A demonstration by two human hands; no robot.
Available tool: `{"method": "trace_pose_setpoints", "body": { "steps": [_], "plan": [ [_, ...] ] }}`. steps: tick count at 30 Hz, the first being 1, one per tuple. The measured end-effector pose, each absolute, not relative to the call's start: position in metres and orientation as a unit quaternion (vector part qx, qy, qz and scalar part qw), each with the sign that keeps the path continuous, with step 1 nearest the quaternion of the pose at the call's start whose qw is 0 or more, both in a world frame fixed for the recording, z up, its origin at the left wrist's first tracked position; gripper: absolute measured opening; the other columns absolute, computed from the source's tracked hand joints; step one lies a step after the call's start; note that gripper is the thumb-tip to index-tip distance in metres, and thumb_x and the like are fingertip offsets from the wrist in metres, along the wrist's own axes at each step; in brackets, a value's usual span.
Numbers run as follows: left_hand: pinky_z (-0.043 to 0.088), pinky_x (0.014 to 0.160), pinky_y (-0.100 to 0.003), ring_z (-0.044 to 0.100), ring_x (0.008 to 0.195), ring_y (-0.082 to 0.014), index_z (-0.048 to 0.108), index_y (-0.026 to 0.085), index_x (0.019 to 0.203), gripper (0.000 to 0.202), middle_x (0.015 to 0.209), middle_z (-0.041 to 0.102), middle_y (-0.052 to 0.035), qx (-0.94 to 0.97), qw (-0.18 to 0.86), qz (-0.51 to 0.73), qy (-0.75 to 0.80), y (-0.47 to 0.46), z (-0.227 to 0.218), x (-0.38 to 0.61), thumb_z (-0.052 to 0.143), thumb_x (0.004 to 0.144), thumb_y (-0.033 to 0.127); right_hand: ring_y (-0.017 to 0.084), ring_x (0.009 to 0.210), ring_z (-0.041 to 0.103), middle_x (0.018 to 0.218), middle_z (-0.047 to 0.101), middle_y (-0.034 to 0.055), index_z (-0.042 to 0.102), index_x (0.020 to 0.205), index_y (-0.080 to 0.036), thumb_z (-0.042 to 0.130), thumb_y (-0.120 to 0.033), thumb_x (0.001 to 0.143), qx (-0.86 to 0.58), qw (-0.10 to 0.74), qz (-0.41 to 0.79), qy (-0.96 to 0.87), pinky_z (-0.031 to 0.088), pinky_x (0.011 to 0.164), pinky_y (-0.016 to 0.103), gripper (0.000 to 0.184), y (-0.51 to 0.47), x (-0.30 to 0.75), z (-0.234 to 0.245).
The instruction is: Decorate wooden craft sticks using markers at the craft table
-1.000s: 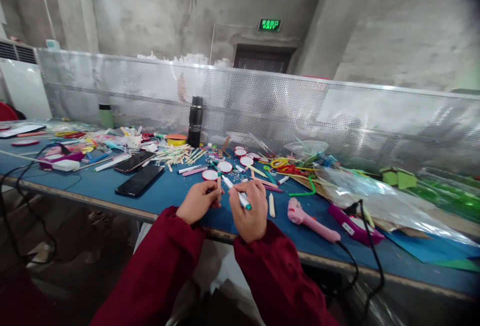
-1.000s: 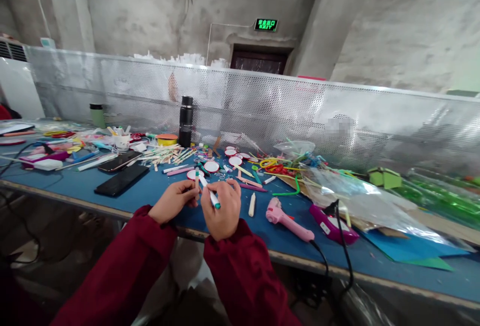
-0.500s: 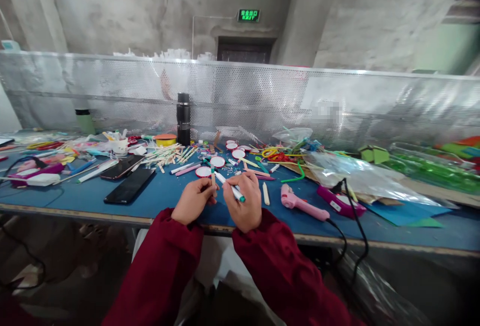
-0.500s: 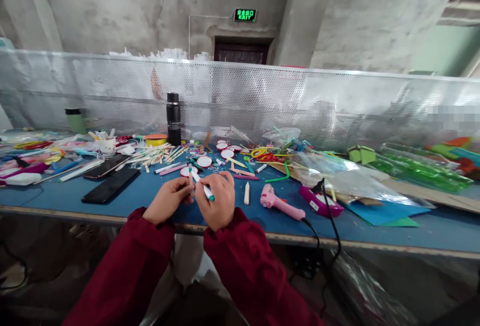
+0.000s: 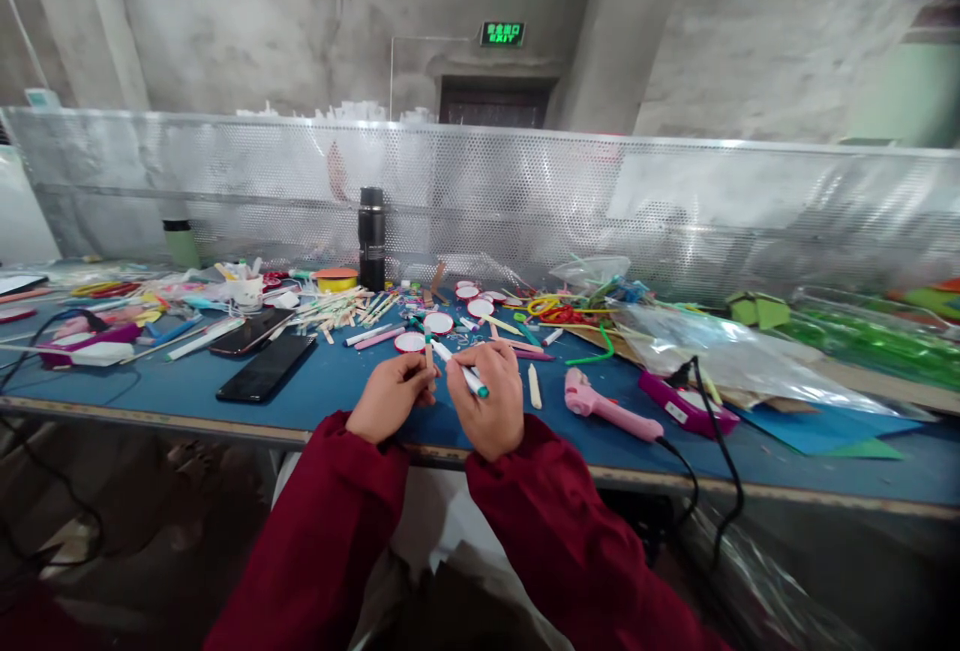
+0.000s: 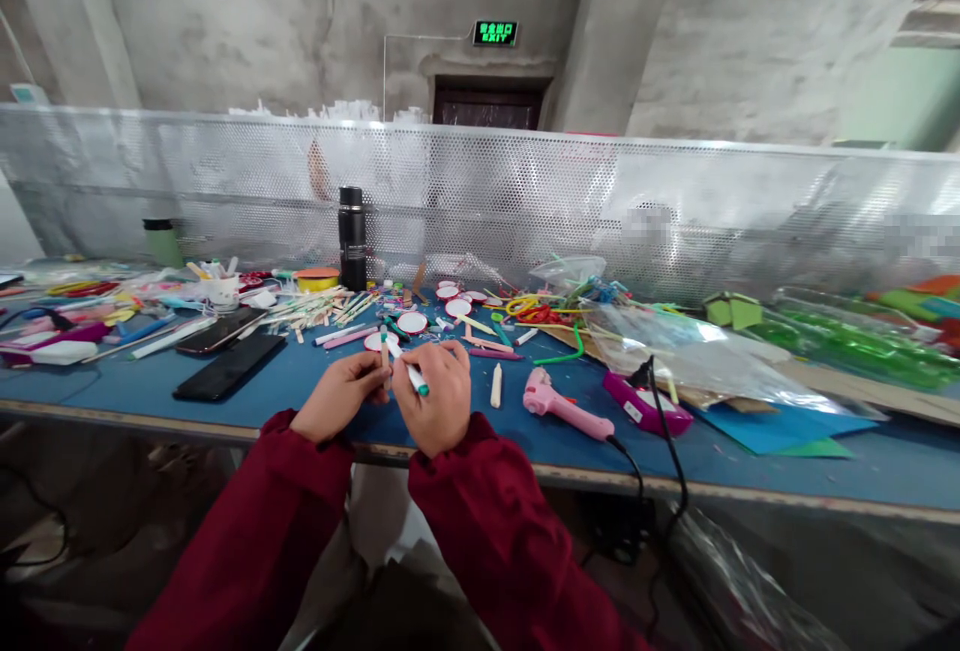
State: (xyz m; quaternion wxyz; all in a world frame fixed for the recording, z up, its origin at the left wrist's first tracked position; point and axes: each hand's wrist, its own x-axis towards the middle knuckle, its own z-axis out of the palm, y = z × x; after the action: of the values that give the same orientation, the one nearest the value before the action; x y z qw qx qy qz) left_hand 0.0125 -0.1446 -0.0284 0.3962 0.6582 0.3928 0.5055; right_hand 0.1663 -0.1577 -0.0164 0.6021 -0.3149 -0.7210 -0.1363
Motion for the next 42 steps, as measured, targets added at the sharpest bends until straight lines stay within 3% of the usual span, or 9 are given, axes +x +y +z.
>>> {"method": "trace_pose_setpoints", "body": {
  "steps": [17,42],
  "plan": [
    [0.039,0.056,-0.022,0.053,0.055,-0.0109,0.053,0.017,0.067,0.026,0.057,0.058,0.0020,0.690,0.353,0.487,0.402,-0.1438,-0.0303,0.0098,0.056,0.085,0.036,0.016,0.073,0.056,0.073,0.064,-0.0015,0.054,0.078,-0.023,0.057,-0.020,0.089,-0.309,0.594,-0.134,-0.730,0.040,0.087,0.039,0.012,-0.1572,0.1653,-0.0165],
    [0.041,0.057,-0.022,0.055,0.057,-0.0115,0.057,0.017,0.071,0.025,0.062,0.059,0.0017,0.687,0.356,0.487,0.406,-0.1443,-0.0298,0.0097,0.056,0.084,0.038,0.016,0.072,0.057,0.073,0.065,-0.0016,0.054,0.079,-0.023,0.057,-0.020,0.088,-0.320,0.601,-0.133,-0.720,0.040,0.089,0.039,0.010,-0.1577,0.1667,-0.0168]
  ]
}}
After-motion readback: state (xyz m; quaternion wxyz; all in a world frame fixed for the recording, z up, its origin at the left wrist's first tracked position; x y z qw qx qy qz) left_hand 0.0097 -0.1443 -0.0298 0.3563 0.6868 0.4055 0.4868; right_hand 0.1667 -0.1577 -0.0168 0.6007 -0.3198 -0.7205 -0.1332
